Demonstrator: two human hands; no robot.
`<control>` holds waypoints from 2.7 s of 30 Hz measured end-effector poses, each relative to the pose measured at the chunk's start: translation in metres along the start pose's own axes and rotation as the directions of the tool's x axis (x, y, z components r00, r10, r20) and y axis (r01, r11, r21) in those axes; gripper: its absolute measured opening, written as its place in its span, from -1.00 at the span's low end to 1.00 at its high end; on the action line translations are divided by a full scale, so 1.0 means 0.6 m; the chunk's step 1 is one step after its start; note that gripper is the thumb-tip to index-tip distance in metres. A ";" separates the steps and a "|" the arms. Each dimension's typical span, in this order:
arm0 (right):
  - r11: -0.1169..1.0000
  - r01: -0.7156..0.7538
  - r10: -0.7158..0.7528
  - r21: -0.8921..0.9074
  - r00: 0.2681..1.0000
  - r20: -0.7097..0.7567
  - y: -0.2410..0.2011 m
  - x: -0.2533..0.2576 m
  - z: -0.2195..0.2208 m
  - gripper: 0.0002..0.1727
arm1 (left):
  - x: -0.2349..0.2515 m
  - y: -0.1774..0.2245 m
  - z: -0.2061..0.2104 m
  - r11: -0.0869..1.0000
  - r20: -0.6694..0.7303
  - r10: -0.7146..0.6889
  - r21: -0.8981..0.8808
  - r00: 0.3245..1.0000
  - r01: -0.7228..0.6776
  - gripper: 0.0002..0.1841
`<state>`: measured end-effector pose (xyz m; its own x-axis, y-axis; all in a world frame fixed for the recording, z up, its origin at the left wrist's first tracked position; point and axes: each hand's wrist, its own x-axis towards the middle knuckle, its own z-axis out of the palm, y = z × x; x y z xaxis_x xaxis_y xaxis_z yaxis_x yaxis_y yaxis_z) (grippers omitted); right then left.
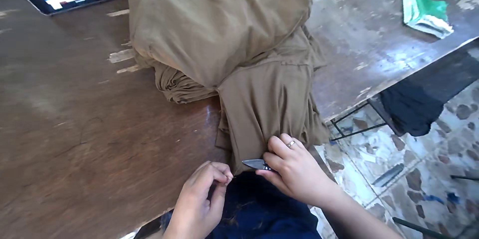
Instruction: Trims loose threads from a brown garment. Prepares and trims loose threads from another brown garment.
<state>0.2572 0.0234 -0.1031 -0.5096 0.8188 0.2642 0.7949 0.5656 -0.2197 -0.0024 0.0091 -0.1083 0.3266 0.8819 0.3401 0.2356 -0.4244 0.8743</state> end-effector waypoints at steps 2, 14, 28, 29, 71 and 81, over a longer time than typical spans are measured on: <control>0.999 0.025 -0.026 0.047 1.000 0.011 0.006 -0.003 -0.003 -0.37 | 0.001 -0.001 -0.002 1.000 -0.043 0.000 -0.025 0.999 -0.001 -0.95; 0.997 -0.012 0.015 0.074 0.999 -0.048 -0.004 0.004 0.004 -0.35 | 0.012 0.016 -0.010 0.989 0.221 0.083 -0.137 0.972 -0.053 -0.77; 0.912 -0.035 0.074 0.410 0.994 -0.078 0.020 -0.020 -0.011 -0.38 | 0.046 0.015 0.039 0.842 0.030 0.014 0.539 0.999 -0.028 -0.67; 0.914 -0.038 0.074 0.405 0.994 -0.074 0.019 -0.019 -0.011 -0.38 | 0.050 0.020 0.042 0.828 0.033 -0.008 0.561 0.999 -0.012 -0.66; 0.998 -0.065 0.065 0.004 0.998 -0.003 -0.012 -0.010 -0.001 -0.36 | 0.036 0.036 0.052 0.921 -0.083 -0.073 0.378 0.994 0.099 -0.73; 0.820 -0.049 0.062 0.570 0.998 -0.004 0.015 -0.019 -0.037 -0.40 | 0.038 0.042 0.002 0.989 0.200 0.073 0.114 0.977 -0.097 -0.46</control>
<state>0.2773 0.0168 -0.0872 -0.4582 0.8519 0.2538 0.4887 0.4799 -0.7286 0.0120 0.0181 -0.0788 0.5195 0.7895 0.3268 0.3057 -0.5289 0.7917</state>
